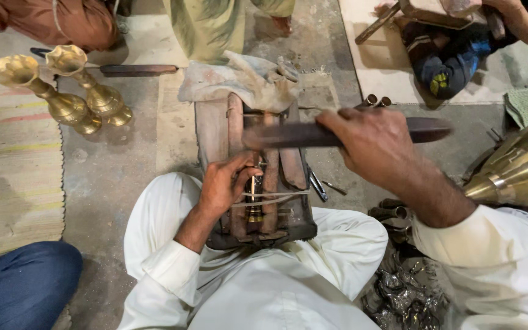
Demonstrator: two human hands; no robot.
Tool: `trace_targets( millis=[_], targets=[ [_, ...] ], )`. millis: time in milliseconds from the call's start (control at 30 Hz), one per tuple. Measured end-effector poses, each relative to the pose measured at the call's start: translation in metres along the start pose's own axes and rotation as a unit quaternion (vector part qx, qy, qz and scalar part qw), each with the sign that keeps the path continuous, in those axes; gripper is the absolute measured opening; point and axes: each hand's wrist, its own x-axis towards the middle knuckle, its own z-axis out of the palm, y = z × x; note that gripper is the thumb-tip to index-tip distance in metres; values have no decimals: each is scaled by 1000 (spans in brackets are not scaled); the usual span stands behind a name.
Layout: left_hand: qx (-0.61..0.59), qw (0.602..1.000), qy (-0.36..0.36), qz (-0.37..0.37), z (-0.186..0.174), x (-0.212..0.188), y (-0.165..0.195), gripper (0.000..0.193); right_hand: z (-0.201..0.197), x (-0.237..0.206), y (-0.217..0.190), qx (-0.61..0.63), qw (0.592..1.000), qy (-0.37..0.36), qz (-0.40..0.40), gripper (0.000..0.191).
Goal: The person sits on the floor filing a small brass object held in a wooden jig on their lap, repeatedly stroking it with a file and occasionally repositioning or working the piece with a small hand tool.
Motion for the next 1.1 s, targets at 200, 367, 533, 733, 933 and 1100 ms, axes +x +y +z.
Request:
trace_targets(
  millis=[200, 367, 533, 733, 933, 1100],
  targets=[
    [7, 998, -68, 17, -9, 13, 8, 35, 14, -21, 7, 39, 998, -13, 47, 43],
    [26, 995, -93, 10, -11, 19, 13, 36, 29, -30, 10, 83, 993, -10, 78, 40],
    [17, 995, -94, 38, -12, 22, 13, 42, 32, -36, 11, 138, 985, 77, 71, 47],
    [-9, 992, -128, 13, -15, 20, 14, 41, 43, -40, 8, 126, 984, 106, 68, 46],
    [10, 997, -66, 23, -14, 14, 9, 31, 57, -39, 5, 47, 997, 12, 64, 40],
    [-50, 997, -36, -47, -12, 6, 1, 26, 50, -31, 11, 141, 983, 115, 7, 49]
  ],
)
